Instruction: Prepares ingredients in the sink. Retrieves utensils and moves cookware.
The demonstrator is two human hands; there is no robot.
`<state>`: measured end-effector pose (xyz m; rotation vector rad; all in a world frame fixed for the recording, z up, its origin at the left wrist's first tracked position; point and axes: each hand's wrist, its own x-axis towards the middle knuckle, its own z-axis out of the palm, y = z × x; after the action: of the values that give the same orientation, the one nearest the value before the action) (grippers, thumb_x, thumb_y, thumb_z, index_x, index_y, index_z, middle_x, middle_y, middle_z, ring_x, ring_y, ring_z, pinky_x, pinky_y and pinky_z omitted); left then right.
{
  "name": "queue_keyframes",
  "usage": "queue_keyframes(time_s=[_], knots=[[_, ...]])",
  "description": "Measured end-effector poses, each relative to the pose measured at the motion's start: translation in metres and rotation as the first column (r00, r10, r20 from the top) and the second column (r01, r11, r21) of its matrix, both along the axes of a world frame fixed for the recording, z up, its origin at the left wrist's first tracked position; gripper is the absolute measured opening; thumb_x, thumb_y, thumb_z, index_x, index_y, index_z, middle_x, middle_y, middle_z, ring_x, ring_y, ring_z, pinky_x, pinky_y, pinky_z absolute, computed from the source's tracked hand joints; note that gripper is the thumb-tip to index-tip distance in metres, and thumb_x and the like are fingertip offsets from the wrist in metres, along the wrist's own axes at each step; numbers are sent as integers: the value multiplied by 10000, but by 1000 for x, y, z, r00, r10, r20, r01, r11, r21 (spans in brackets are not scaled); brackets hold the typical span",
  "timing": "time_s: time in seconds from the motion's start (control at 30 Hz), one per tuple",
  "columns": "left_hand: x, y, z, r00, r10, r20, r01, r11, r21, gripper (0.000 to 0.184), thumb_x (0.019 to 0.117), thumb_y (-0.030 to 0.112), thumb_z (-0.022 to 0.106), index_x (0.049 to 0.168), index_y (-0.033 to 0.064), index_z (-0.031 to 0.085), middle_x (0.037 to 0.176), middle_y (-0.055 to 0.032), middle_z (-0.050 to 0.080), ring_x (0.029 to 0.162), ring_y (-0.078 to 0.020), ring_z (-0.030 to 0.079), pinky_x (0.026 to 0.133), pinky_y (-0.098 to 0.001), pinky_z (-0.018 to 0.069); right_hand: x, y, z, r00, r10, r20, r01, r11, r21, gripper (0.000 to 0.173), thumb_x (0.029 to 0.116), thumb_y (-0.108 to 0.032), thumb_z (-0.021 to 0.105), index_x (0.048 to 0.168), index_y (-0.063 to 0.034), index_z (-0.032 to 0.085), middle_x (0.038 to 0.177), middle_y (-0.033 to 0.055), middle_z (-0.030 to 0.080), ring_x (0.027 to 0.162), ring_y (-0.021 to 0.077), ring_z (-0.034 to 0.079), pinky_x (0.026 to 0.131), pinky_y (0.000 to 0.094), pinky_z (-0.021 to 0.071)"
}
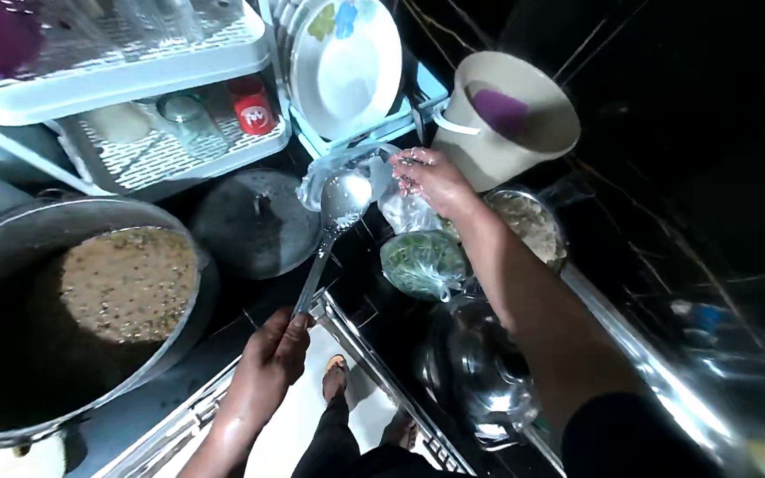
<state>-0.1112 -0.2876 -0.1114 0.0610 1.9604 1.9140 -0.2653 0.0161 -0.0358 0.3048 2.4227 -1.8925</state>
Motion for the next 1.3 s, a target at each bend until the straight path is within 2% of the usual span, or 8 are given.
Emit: queue_keyframes(time_s=[0.23,0.37,0.43,0.47,0.53,0.77,1.13,1.3], knots=[[-5,50,19,971,-225,-79,225,974,-12,215,1070,240,425,1021,170,621,614,115,479,449,-8,430,419,-170,406,193,103,28,941,-315,-127,334,924,187,271,1063,-236,540,1267,-92,644,995,31,693,776,94,655,718,292,587],[6,96,38,917,-373,-138,379,926,13,209,1074,231,422,1028,179,619,613,131,487,445,10,425,415,-155,400,336,162,-25,611,-716,-339,790,581,197,241,1032,-114,582,1231,8,642,981,85,718,758,145,691,710,342,616],[19,124,49,882,-451,-137,460,887,46,218,1080,226,407,1034,188,617,605,137,477,447,13,414,413,-153,384,397,189,-90,606,-784,-132,697,444,563,343,1007,-112,607,1305,58,612,1200,194,679,1021,254,691,923,416,577],[30,138,55,861,-489,-136,500,864,57,225,1078,217,398,1030,190,616,604,138,470,443,16,406,407,-147,377,426,196,-117,628,-752,199,430,549,717,470,1001,-184,624,1420,17,554,1483,246,508,1337,367,529,1131,547,415],[54,169,68,828,-546,-126,557,827,79,228,1075,197,385,1022,185,607,601,136,451,438,18,387,405,-139,363,472,200,-157,539,-666,516,182,690,700,571,977,-278,664,1487,-66,519,1603,283,341,1474,509,303,1127,773,224],[172,278,90,806,-592,15,571,784,245,254,1095,137,351,1062,101,600,626,88,450,455,-10,392,429,-156,391,560,199,-185,518,-818,250,564,547,619,407,1018,-263,603,1349,-31,648,1465,256,533,1385,425,482,1141,594,390],[267,415,11,893,-450,26,445,889,105,191,1115,160,402,1149,63,562,682,31,457,496,-66,455,489,-209,463,609,191,-238,686,-645,336,415,727,547,394,1000,-333,602,1289,-83,694,1494,221,515,1389,399,483,1145,551,411],[291,418,-9,859,-507,65,506,862,41,227,1123,190,378,1214,57,538,706,37,457,490,-47,422,461,-188,411,609,191,-226,687,-709,157,552,651,521,397,1008,-199,585,1351,-7,639,1435,261,558,1328,406,548,1125,511,439]])
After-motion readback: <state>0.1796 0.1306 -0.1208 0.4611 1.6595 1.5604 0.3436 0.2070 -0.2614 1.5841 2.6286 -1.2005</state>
